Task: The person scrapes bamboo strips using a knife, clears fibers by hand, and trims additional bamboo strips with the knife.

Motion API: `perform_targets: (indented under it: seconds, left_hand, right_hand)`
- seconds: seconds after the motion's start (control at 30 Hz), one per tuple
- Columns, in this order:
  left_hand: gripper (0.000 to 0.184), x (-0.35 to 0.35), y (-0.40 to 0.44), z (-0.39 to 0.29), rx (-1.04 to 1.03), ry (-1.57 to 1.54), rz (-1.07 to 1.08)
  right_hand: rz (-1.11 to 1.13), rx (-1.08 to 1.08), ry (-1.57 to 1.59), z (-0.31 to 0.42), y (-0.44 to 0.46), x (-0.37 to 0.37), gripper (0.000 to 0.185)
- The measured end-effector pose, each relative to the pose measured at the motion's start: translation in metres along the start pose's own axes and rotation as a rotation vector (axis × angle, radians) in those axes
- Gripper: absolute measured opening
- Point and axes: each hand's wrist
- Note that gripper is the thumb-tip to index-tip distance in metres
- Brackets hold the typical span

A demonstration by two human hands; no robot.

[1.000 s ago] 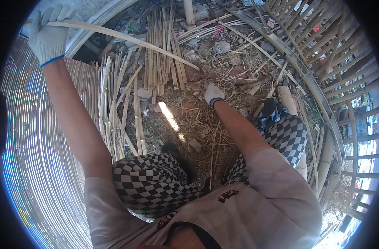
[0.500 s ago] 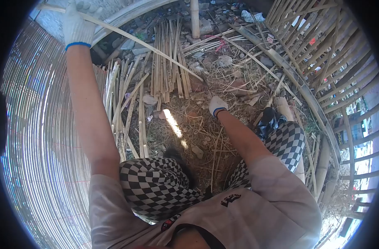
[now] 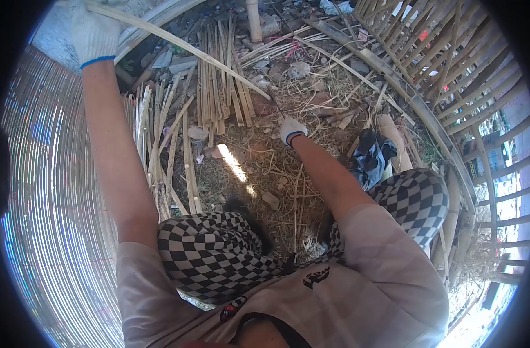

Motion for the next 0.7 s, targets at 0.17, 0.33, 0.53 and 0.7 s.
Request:
perform_targets:
  seconds: [0.17,0.33,0.53,0.7]
  left_hand:
    - [0.055,0.035,0.013,-0.019,0.453,-0.44,0.515]
    - [0.081,-0.014,-0.022,-0.031,0.205,0.33,-0.24]
    - [0.082,0.048,-0.015,-0.045,0.248,0.138,0.086]
    - [0.053,0.024,-0.015,-0.042,0.195,0.31,-0.028]
  right_hand:
    - [-0.05,-0.31,0.787,0.004,-0.042,0.038,0.03]
    - [-0.118,-0.341,1.122,0.024,-0.042,0.02,0.031]
    - [-0.539,-0.253,1.189,0.033,-0.079,0.114,0.026]
    - [-0.619,-0.215,1.108,0.036,-0.059,0.127,0.025]
Point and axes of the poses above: each hand's wrist, its own y-axis towards the middle knuckle, its own x-axis out of the back of the hand, z = x × y, and after that the axes turned 5 degrees about z, right-handed
